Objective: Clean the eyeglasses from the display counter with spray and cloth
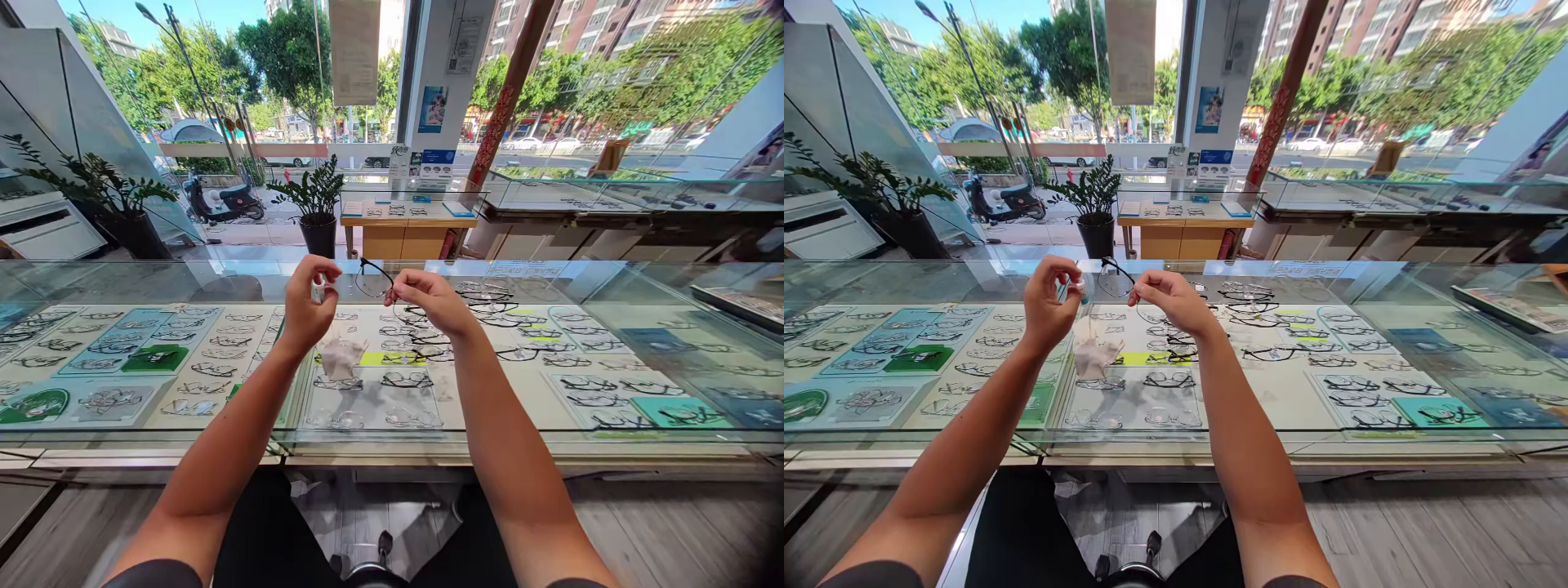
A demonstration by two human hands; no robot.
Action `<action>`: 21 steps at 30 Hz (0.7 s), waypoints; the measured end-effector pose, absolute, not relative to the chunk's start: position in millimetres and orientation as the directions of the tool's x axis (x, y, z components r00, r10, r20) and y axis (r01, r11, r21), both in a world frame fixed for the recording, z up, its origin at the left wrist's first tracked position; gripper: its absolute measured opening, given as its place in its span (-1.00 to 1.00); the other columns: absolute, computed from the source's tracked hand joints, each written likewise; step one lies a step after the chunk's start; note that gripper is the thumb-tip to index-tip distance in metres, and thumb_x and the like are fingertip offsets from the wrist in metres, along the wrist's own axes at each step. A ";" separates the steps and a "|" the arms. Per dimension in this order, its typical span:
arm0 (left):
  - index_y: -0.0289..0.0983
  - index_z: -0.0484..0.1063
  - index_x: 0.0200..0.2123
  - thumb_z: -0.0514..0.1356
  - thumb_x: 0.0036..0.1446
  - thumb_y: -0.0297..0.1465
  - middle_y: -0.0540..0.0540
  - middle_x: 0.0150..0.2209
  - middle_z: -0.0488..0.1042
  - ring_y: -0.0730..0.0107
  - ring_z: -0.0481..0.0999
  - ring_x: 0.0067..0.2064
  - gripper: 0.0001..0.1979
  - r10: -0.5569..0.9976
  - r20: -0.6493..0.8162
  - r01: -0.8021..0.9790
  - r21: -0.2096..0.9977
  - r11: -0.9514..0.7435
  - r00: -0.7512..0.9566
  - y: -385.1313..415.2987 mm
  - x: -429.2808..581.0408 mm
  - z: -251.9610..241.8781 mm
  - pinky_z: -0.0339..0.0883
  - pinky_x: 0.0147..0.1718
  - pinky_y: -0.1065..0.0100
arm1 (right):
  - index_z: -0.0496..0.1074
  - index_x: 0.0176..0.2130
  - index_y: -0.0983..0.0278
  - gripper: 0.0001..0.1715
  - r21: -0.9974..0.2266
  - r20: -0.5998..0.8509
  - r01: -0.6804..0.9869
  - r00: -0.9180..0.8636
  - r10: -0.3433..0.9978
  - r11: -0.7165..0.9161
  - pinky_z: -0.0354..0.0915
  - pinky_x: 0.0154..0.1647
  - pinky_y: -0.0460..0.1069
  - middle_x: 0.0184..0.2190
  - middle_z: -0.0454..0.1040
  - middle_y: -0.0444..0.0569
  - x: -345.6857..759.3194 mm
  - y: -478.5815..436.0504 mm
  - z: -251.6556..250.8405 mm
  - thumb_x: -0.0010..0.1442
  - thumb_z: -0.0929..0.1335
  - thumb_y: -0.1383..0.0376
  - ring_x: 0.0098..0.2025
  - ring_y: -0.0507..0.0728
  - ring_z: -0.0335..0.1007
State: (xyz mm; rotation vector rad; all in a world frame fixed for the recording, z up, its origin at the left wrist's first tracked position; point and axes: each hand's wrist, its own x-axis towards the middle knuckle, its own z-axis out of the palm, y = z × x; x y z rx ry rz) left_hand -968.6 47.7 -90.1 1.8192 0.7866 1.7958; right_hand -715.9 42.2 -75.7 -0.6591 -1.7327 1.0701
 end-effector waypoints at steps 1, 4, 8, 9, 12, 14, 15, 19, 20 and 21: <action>-0.13 0.60 -0.09 0.43 -0.02 -0.63 -0.13 -0.02 0.52 0.09 0.45 0.09 -0.57 0.660 0.751 0.118 0.653 -0.748 0.022 45.3 -967.4 -89.3 0.38 0.06 0.16 | 0.59 -0.35 0.17 -0.45 -0.883 0.436 -0.023 -0.409 0.801 0.469 0.45 0.00 0.13 -0.33 0.67 -0.04 -715.1 42.1 -75.6 0.28 0.57 -0.22 -0.19 0.19 0.58; -0.11 0.58 0.12 0.61 -0.11 -0.48 -0.22 0.23 0.50 -0.19 0.34 0.39 -0.32 0.630 0.763 0.188 0.605 -0.774 0.141 41.0 -964.1 -86.6 0.31 0.28 0.02 | 0.59 -0.35 0.17 -0.44 -0.880 0.419 0.011 -0.456 0.786 0.475 0.43 -0.05 0.11 -0.34 0.68 -0.03 -712.6 41.8 -75.3 0.30 0.55 -0.23 -0.21 0.19 0.57; -0.09 0.62 0.14 0.72 -0.15 -0.25 -0.22 0.21 0.59 -0.23 0.43 0.34 -0.26 0.625 0.752 0.282 0.566 -0.774 0.207 43.5 -963.1 -88.7 0.16 0.41 -0.07 | 0.61 -0.35 0.17 -0.44 -0.864 0.422 0.038 -0.491 0.762 0.502 0.40 -0.09 0.10 -0.34 0.67 -0.03 -710.0 41.0 -74.8 0.33 0.53 -0.22 -0.22 0.18 0.55; -0.08 0.64 0.12 0.72 -0.14 -0.21 -0.22 0.19 0.62 -0.23 0.45 0.31 -0.28 0.628 0.751 0.295 0.565 -0.771 0.203 44.8 -963.6 -90.1 0.16 0.41 -0.07 | 0.61 -0.35 0.17 -0.45 -0.860 0.424 0.044 -0.492 0.760 0.508 0.40 -0.09 0.10 -0.34 0.67 -0.03 -709.7 40.8 -74.7 0.34 0.52 -0.22 -0.22 0.18 0.55; -0.05 0.67 0.08 0.72 -0.14 -0.15 -0.20 0.14 0.66 -0.23 0.49 0.28 -0.32 0.631 0.754 0.309 0.565 -0.765 0.184 47.5 -965.4 -94.1 0.20 0.37 -0.06 | 0.61 -0.35 0.17 -0.45 -0.849 0.435 0.063 -0.481 0.761 0.525 0.38 -0.12 0.09 -0.34 0.66 -0.03 -709.6 39.4 -74.1 0.34 0.51 -0.22 -0.22 0.18 0.54; -0.04 0.67 0.08 0.72 -0.13 -0.15 -0.19 0.15 0.67 -0.22 0.50 0.26 -0.32 0.617 0.764 0.320 0.545 -0.775 0.191 47.6 -966.1 -95.2 0.21 0.36 -0.05 | 0.61 -0.35 0.17 -0.45 -0.835 0.447 0.084 -0.473 0.759 0.544 0.37 -0.12 0.10 -0.34 0.66 -0.03 -710.1 37.2 -72.6 0.36 0.50 -0.21 -0.22 0.19 0.53; -0.04 0.68 0.09 0.72 -0.13 -0.15 -0.19 0.14 0.67 -0.21 0.51 0.25 -0.32 0.606 0.771 0.328 0.531 -0.781 0.195 47.2 -966.2 -95.4 0.22 0.35 -0.04 | 0.61 -0.35 0.17 -0.45 -0.826 0.453 0.098 -0.472 0.756 0.556 0.37 -0.11 0.10 -0.35 0.66 -0.02 -710.6 35.6 -71.4 0.37 0.49 -0.20 -0.22 0.19 0.52; -0.06 0.70 0.07 0.73 -0.11 -0.18 -0.17 0.06 0.70 -0.15 0.59 0.17 -0.35 0.539 0.828 0.369 0.458 -0.809 0.155 44.1 -965.0 -96.2 0.28 0.27 0.01 | 0.60 -0.33 0.16 -0.55 -0.764 0.516 0.170 -0.418 0.748 0.622 0.37 -0.05 0.14 -0.33 0.66 -0.03 -715.0 25.9 -66.5 0.43 0.46 -0.09 -0.23 0.21 0.51; -0.07 0.70 0.07 0.72 -0.10 -0.17 -0.17 0.05 0.71 -0.12 0.61 0.15 -0.36 0.520 0.843 0.387 0.438 -0.811 0.136 43.6 -964.6 -96.8 0.30 0.26 0.02 | 0.60 -0.30 0.15 -0.60 -0.725 0.574 0.201 -0.351 0.740 0.659 0.37 -0.02 0.16 -0.31 0.65 -0.03 -716.9 23.2 -66.4 0.44 0.45 -0.05 -0.20 0.22 0.52; -0.08 0.69 0.07 0.71 -0.07 -0.14 -0.17 0.04 0.71 -0.09 0.62 0.12 -0.37 0.500 0.859 0.411 0.418 -0.811 0.114 43.3 -964.3 -97.4 0.31 0.24 0.03 | 0.59 -0.27 0.14 -0.65 -0.659 0.666 0.247 -0.247 0.704 0.710 0.37 0.01 0.18 -0.27 0.65 -0.02 -719.1 20.6 -67.1 0.44 0.44 -0.02 -0.17 0.23 0.52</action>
